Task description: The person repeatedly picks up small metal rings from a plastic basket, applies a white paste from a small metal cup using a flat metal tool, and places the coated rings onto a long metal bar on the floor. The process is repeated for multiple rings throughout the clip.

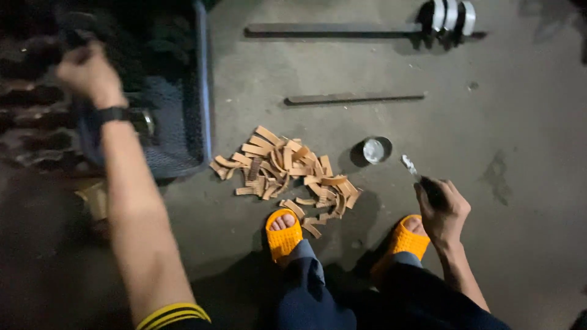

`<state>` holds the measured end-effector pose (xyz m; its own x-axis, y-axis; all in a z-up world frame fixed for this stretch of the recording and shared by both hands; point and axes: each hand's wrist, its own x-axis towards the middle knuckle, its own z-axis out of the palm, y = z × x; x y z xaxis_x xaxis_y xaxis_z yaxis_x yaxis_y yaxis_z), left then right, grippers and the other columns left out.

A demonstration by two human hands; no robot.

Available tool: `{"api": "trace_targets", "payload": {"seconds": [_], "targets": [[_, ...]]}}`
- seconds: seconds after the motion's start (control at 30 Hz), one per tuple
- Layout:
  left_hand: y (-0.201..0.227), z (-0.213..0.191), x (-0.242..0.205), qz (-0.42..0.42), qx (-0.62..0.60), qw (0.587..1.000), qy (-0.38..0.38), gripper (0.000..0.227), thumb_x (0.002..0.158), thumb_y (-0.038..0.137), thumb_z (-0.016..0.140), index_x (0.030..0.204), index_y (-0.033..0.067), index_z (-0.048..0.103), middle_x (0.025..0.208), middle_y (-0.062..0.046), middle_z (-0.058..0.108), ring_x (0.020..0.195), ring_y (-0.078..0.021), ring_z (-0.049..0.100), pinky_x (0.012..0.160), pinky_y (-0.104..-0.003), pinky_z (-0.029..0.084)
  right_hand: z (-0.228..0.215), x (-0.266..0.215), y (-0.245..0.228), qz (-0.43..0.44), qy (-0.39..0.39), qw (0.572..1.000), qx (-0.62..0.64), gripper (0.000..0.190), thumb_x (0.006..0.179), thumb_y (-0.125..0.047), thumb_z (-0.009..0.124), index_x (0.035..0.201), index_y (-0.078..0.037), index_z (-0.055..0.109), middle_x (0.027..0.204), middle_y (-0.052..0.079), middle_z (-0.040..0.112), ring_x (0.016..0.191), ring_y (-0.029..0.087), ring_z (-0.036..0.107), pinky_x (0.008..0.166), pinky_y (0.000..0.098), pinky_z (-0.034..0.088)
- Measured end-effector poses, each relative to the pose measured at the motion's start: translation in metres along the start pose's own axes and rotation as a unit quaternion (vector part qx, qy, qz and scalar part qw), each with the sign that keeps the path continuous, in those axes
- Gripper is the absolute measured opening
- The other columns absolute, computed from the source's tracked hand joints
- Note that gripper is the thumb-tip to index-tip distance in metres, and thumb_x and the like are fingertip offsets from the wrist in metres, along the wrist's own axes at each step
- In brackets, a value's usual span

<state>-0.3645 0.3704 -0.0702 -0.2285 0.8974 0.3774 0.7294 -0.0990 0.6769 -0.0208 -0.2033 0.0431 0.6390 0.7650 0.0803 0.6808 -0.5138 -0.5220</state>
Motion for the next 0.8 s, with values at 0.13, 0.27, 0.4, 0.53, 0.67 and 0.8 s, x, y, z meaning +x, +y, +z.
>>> {"api": "trace_targets", "payload": {"seconds": [0.13, 0.27, 0.4, 0.53, 0.67, 0.8], "targets": [[0.104, -0.09, -0.071, -0.309, -0.424, 0.838, -0.151, 0.014, 0.079, 0.013, 0.071, 0.088, 0.0069, 0.062, 0.078, -0.007, 0.065, 0.065, -0.016, 0.062, 0.052, -0.026, 0.048, -0.016, 0.012, 0.0, -0.015, 0.032, 0.999, 0.01, 0.012, 0.083, 0.003, 0.074, 0.092, -0.001, 0.066, 0.077, 0.008, 0.059, 0.061, 0.017, 0.05, 0.058, 0.0268, 0.041], [0.206, -0.156, -0.181, -0.441, -0.66, 0.53, -0.297, 0.02, 0.091, 0.008, 0.055, 0.103, -0.0071, 0.055, 0.102, -0.022, 0.059, 0.097, -0.0333, 0.06, 0.083, -0.041, 0.053, -0.038, 0.034, -0.002, -0.054, 0.042, 0.996, 0.062, 0.015, 0.079, 0.003, 0.075, 0.089, -0.001, 0.065, 0.068, 0.009, 0.055, 0.052, 0.027, 0.052, 0.05, 0.0302, 0.043], [0.276, -0.164, -0.272, -0.339, -0.597, 0.602, -0.407, 0.012, 0.086, 0.007, 0.056, 0.089, -0.0042, 0.058, 0.082, -0.017, 0.058, 0.076, -0.0231, 0.053, 0.068, -0.032, 0.046, -0.078, 0.054, -0.029, -0.104, 0.043, 0.992, 0.063, 0.014, 0.08, 0.005, 0.074, 0.09, -0.002, 0.068, 0.069, 0.006, 0.057, 0.049, 0.019, 0.052, 0.048, 0.0266, 0.043], [0.323, -0.17, -0.33, -0.15, -0.48, 0.681, -0.531, 0.006, 0.072, 0.0, 0.065, 0.07, -0.0022, 0.061, 0.057, -0.012, 0.054, 0.051, -0.0105, 0.043, 0.046, -0.02, 0.037, -0.121, 0.06, -0.055, -0.055, -0.061, 0.984, 0.16, 0.009, 0.083, 0.001, 0.062, 0.081, -0.005, 0.067, 0.059, 0.005, 0.058, 0.044, 0.021, 0.052, 0.045, 0.026, 0.043], [0.324, -0.171, -0.355, -0.065, -0.474, 0.692, -0.541, 0.023, 0.061, -0.009, 0.077, 0.078, -0.0063, 0.062, 0.068, -0.015, 0.056, 0.06, -0.0142, 0.052, 0.048, -0.022, 0.045, -0.135, 0.06, -0.062, 0.021, -0.183, 0.948, 0.26, 0.016, 0.084, -0.012, 0.058, 0.071, -0.009, 0.066, 0.049, 0.006, 0.062, 0.041, 0.019, 0.059, 0.044, 0.0278, 0.047], [0.341, -0.176, -0.354, -0.019, -0.454, 0.707, -0.542, 0.022, 0.062, -0.003, 0.079, 0.079, -0.0027, 0.064, 0.069, -0.013, 0.057, 0.059, -0.0145, 0.054, 0.046, -0.023, 0.044, -0.132, 0.059, -0.074, 0.04, -0.216, 0.923, 0.315, 0.014, 0.081, -0.01, 0.06, 0.07, -0.007, 0.067, 0.046, 0.007, 0.061, 0.041, 0.011, 0.055, 0.043, 0.0258, 0.046]]}}
